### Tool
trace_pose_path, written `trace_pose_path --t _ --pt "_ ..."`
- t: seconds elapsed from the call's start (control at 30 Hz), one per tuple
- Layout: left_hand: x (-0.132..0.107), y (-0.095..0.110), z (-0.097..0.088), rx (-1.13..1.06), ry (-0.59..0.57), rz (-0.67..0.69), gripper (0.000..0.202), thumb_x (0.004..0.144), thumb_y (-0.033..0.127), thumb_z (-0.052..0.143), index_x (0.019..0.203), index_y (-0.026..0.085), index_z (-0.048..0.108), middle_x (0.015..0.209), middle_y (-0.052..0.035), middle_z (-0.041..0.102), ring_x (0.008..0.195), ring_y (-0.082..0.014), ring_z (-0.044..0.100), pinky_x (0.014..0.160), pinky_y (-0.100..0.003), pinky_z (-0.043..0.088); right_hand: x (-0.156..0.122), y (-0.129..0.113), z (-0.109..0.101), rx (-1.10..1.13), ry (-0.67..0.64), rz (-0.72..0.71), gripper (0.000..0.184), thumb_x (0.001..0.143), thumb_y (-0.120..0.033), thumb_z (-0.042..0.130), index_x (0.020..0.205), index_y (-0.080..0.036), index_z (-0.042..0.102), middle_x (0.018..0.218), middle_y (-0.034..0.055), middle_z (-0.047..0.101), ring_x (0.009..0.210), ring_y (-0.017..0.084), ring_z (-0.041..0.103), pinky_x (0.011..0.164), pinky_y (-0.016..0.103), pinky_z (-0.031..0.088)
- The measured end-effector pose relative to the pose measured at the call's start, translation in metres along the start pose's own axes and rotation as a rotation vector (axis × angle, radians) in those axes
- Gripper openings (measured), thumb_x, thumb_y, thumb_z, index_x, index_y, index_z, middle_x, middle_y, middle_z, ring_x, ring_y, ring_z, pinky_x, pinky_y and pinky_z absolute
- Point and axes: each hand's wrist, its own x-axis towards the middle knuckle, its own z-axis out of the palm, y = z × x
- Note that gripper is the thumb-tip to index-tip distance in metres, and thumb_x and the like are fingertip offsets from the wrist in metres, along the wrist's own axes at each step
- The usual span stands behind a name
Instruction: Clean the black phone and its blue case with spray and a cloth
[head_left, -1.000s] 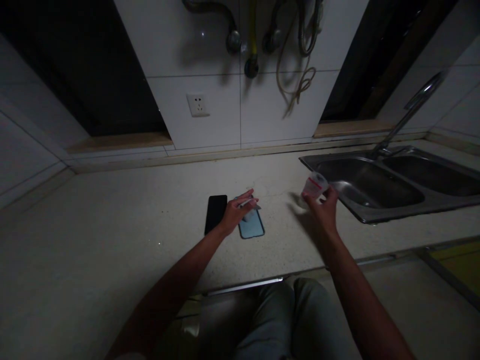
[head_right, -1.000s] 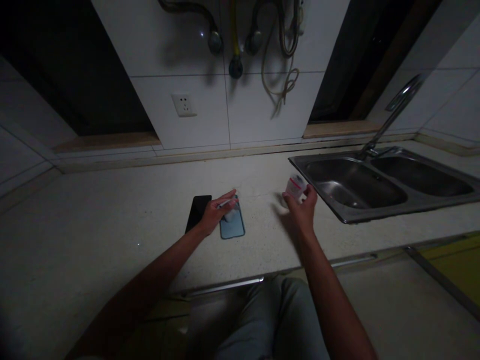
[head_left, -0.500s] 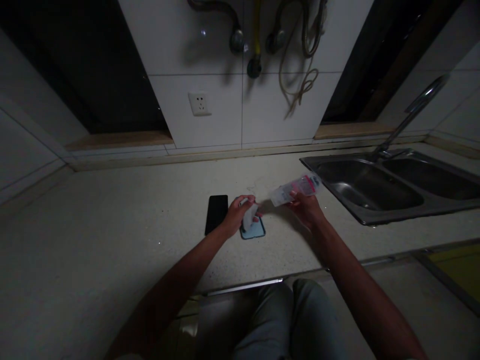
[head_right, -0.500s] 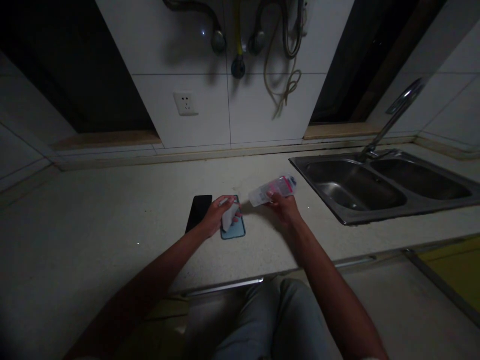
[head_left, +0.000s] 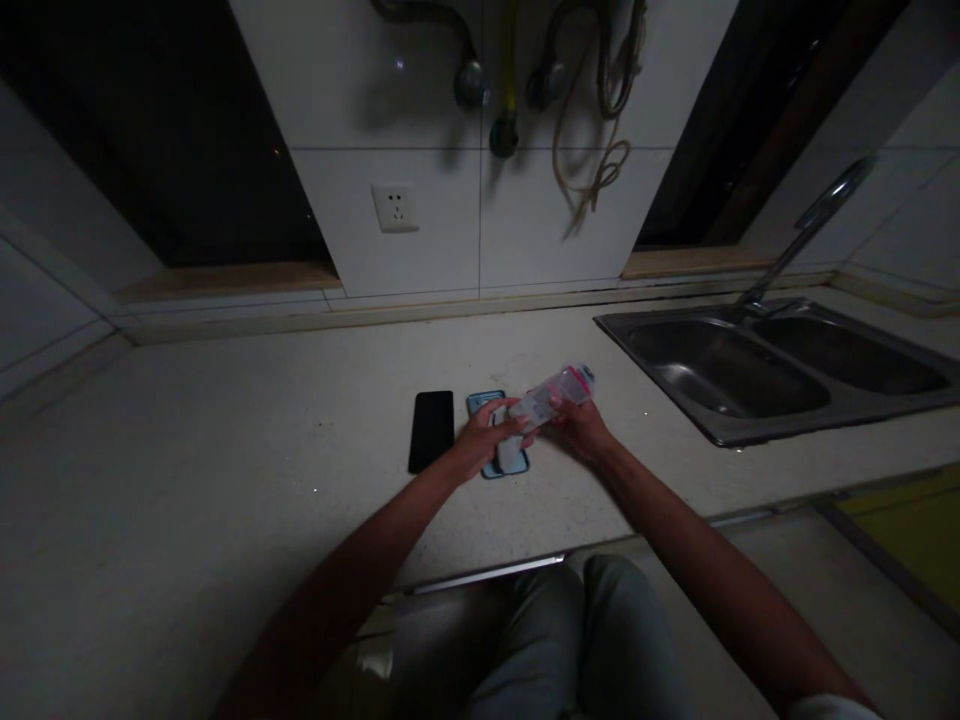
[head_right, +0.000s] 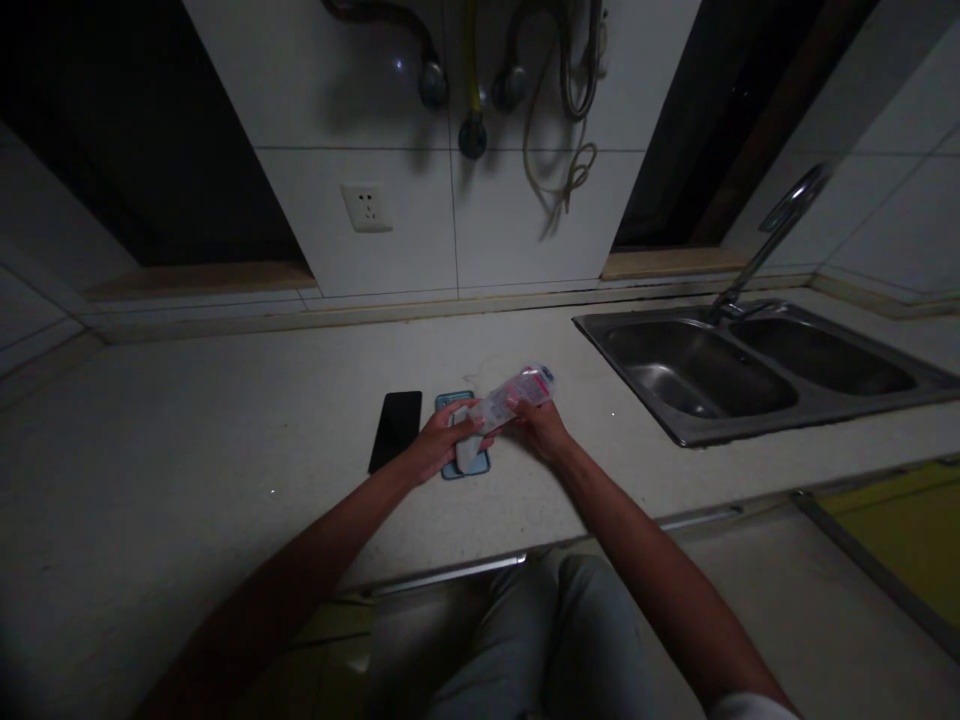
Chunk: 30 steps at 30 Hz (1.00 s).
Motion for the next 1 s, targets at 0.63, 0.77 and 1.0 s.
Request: trace_pose_path --t 0.63,0.77,1.0 --pt "-0.001 0.0 -0.004 0.081 -0.113 -0.01 0.058 0.053 0.028 0.095 0.103 0.012 0.073 0.095 -0.0099 0.077 0.082 -0.0232 0.074 0.089 -0.038 0.057 0.004 0.012 -0.002 0.005 0.086 -0.092 0.049 0.052 -0.054 0.089 0.076 -0.025 0.059 0.069 -0.0047 0.061 0.066 0.016 0.057 0.069 0.031 0.053" --pt "0.0 0.0 -0.007 0.071 -0.127 -0.036 0.062 0.054 0.027 0.096 0.108 0.01 0.072 0.097 -0.0118 0.076 0.084 -0.0233 0.074 0.09 -0.038 0.056 0.005 0.012 -0.001 0.024 0.106 -0.114 0.046 0.051 -0.052 0.088 0.072 -0.025 0.057 0.065 -0.006 0.058 0.061 0.014 0.053 0.062 0.028 0.049" --pt "0.004 -0.005 -0.013 0.068 -0.15 -0.034 0.058 0.059 0.025 0.093 0.11 0.01 0.071 0.1 -0.0129 0.075 0.089 -0.0244 0.073 0.091 -0.038 0.056 0.008 0.016 -0.004 0.022 0.088 -0.141 0.045 0.053 -0.052 0.088 0.074 -0.026 0.058 0.066 -0.0047 0.06 0.062 0.016 0.056 0.063 0.03 0.051"
